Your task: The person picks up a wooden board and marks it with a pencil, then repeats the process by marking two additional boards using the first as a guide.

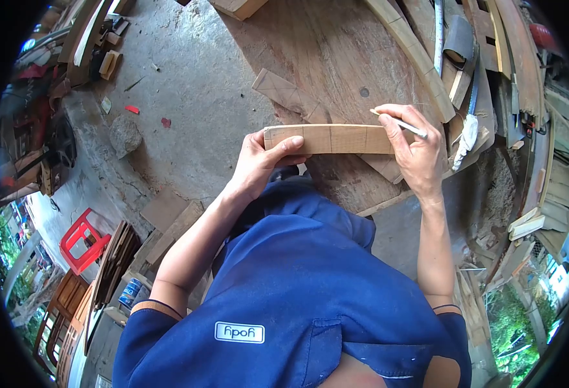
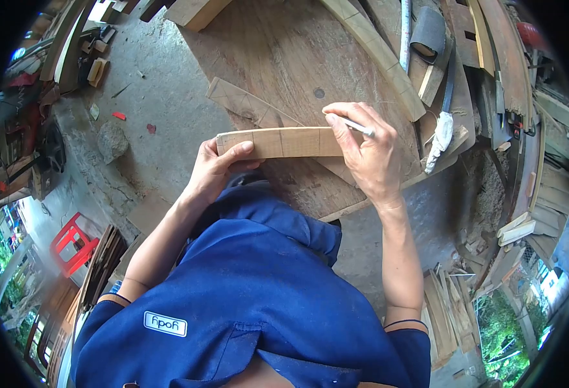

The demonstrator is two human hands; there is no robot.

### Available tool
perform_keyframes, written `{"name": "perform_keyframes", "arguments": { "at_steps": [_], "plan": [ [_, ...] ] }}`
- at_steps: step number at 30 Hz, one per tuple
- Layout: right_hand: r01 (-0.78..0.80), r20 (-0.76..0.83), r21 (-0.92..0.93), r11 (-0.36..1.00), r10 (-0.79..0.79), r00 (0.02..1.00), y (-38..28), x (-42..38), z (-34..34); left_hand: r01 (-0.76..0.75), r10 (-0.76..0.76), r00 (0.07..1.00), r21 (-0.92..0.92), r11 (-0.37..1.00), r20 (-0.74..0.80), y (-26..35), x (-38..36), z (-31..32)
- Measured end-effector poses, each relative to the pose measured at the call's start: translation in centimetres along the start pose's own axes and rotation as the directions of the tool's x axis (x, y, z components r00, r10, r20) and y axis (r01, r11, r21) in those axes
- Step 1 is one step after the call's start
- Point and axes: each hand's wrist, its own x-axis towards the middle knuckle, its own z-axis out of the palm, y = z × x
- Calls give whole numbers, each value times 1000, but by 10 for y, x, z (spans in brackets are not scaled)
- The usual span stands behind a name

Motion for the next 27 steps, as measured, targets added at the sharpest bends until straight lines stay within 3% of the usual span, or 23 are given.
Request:
{"name": "perform_keyframes", "arguments": {
  "at_steps": [2, 4, 6, 11, 27],
  "plan": [
    [18, -7, 2, 1000, -18, 1000, 5, -5, 2, 8, -7, 1000, -14, 1000, 17, -1, -3, -2],
    [187, 63, -197, 963, -178, 982, 11, -11, 2, 19, -18, 999, -30, 999, 32, -3, -4, -4],
    [154, 87, -184, 971, -140, 986, 13, -19, 2, 23, -22, 999, -44, 999, 29, -5, -6, -7],
    [260, 100, -317, 912, -240, 966, 23, -28, -3, 1, 1, 1000, -66, 998, 23, -7, -4, -10],
    [294, 203, -334, 896, -237, 950, 27, -22, -1, -45, 45, 999, -32, 998, 3, -3, 0, -18]
  ]
}}
